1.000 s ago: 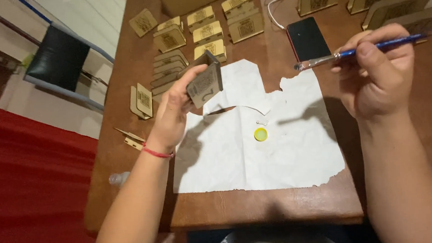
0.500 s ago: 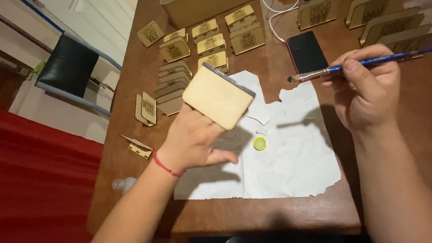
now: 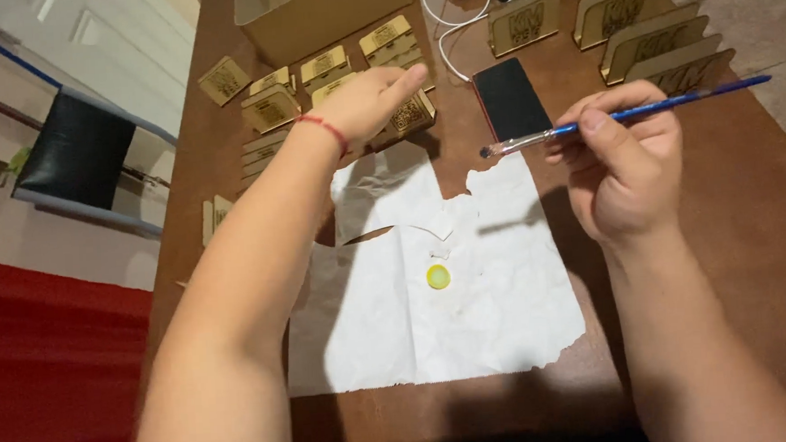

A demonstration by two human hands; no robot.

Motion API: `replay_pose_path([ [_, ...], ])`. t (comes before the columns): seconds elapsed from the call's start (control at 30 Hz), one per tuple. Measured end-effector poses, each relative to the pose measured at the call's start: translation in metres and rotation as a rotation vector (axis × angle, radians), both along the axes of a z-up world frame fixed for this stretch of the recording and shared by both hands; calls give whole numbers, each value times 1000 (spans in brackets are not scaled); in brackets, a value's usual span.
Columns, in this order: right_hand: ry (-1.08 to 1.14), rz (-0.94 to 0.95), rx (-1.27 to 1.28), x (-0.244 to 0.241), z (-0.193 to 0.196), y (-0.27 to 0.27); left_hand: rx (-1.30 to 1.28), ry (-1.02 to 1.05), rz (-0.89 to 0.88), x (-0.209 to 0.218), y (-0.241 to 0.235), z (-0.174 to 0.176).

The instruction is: Applying glue to the edges of small laser-cut wooden pieces using a paintbrush.

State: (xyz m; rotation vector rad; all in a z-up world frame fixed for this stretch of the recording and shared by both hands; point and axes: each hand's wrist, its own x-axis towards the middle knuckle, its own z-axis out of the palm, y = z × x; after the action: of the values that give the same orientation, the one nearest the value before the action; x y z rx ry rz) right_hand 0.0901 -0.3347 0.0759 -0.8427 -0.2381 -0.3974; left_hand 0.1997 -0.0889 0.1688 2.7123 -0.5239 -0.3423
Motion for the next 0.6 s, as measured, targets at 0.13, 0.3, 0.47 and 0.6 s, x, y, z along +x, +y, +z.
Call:
replay_pose_path([
  [0.13, 5, 21, 39, 2, -1, 3, 150, 165, 131, 36, -21, -10],
  [0.3, 58, 28, 73, 3, 1, 4, 250, 278, 243, 60, -35, -28],
  [0.47, 38, 81, 71, 2, -1, 7, 304, 237, 178, 95, -21, -63],
  [0.6, 25, 103, 54, 0, -1, 8, 305, 187, 170, 93, -21, -56],
])
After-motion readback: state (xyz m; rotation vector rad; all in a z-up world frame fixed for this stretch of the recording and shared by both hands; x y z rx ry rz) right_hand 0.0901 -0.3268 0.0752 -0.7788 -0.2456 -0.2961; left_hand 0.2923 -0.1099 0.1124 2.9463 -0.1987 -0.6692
